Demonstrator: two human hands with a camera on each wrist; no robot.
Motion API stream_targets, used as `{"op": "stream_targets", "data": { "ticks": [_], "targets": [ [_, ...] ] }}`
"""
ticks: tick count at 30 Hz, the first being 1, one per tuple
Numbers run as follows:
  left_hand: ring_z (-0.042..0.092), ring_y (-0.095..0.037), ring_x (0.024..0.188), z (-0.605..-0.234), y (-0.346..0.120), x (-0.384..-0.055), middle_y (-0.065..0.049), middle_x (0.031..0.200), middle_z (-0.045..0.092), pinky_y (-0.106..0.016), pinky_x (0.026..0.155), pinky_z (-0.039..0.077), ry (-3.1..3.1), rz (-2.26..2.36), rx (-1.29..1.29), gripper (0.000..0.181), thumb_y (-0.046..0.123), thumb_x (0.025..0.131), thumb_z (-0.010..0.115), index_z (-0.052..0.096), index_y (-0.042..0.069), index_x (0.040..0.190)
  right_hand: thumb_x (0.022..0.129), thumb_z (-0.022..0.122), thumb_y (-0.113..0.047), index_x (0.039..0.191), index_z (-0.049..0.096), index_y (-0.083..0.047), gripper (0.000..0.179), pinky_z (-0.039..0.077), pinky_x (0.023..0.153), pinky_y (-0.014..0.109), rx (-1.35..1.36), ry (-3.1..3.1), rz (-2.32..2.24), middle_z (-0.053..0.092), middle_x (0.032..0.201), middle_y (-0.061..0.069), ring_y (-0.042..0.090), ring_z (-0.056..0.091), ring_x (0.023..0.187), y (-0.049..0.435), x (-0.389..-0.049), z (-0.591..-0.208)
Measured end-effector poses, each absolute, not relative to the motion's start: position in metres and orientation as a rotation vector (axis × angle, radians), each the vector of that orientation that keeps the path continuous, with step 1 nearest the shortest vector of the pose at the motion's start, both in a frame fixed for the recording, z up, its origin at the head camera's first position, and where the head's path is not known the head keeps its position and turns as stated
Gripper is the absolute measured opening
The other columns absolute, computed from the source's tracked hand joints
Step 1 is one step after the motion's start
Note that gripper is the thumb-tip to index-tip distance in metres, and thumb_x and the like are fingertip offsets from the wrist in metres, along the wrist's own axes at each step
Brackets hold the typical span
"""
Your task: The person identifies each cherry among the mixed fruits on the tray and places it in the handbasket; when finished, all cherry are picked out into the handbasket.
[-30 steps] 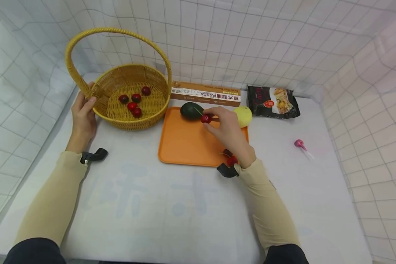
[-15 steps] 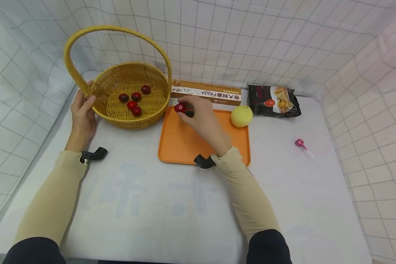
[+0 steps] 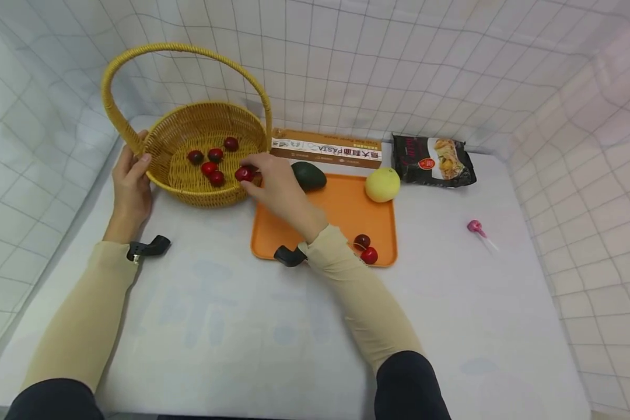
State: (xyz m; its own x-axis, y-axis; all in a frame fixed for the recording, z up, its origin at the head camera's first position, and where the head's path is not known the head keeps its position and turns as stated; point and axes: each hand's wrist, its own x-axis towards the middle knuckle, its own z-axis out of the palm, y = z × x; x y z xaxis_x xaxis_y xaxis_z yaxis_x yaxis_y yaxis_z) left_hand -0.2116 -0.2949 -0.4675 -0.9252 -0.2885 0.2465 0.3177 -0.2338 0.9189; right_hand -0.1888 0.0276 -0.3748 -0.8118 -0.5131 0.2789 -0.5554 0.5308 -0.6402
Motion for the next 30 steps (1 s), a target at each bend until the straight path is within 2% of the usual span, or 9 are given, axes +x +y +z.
{"op": "stream_targets", "data": {
  "ticks": [6, 12, 17, 25, 30],
  "targets": [
    [0.048, -0.027, 0.138, -0.468, -0.295, -0.214, -0.014, 0.152, 0.055, -0.030, 0.114, 0.035, -1.643, -2.217, -0.055, 0.052, 0.016, 0.098, 0.066, 0.058, 0.011, 0.150, 0.098, 0.076, -0.016, 0.135, 0.068, -0.001, 0.040, 0.055, 0.092, 0.029, 0.949, -2.724, 1.072, 0.073, 0.127, 0.013, 0.022, 0.072, 0.106, 0.016, -0.191, -0.381],
    [0.046, -0.027, 0.141, -0.469, -0.295, -0.214, -0.012, 0.154, 0.054, -0.028, 0.115, 0.033, -1.701, -2.189, -0.040, 0.053, 0.020, 0.099, 0.064, 0.057, 0.014, 0.151, 0.100, 0.074, -0.017, 0.134, 0.069, -0.003, 0.038, 0.054, 0.093, 0.033, 0.836, -2.743, 0.971, 0.073, 0.128, 0.013, 0.025, 0.069, 0.107, 0.024, -0.183, -0.383],
    [0.046, -0.028, 0.141, -0.468, -0.296, -0.213, -0.012, 0.153, 0.054, -0.028, 0.115, 0.034, -1.700, -2.186, -0.040, 0.053, 0.020, 0.099, 0.064, 0.056, 0.013, 0.152, 0.099, 0.074, -0.015, 0.126, 0.073, -0.001, 0.030, 0.056, 0.092, 0.032, 0.834, -2.727, 0.953, 0.074, 0.121, 0.014, 0.027, 0.070, 0.107, 0.039, -0.173, -0.383],
    [0.047, -0.026, 0.140, -0.467, -0.294, -0.213, -0.012, 0.152, 0.056, -0.028, 0.115, 0.033, -1.676, -2.203, -0.040, 0.053, 0.018, 0.099, 0.065, 0.058, 0.013, 0.150, 0.098, 0.076, -0.014, 0.126, 0.073, -0.001, 0.031, 0.057, 0.094, 0.037, 0.816, -2.734, 1.041, 0.074, 0.120, 0.017, 0.031, 0.070, 0.107, 0.073, -0.157, -0.386],
    [0.047, -0.026, 0.139, -0.467, -0.293, -0.214, -0.012, 0.150, 0.056, -0.029, 0.116, 0.032, -1.635, -2.230, -0.036, 0.052, 0.017, 0.098, 0.065, 0.059, 0.012, 0.150, 0.097, 0.076, -0.012, 0.126, 0.071, 0.003, 0.033, 0.056, 0.098, 0.042, 0.791, -2.750, 1.133, 0.072, 0.124, 0.019, 0.033, 0.068, 0.113, 0.091, -0.153, -0.388]
  ]
}}
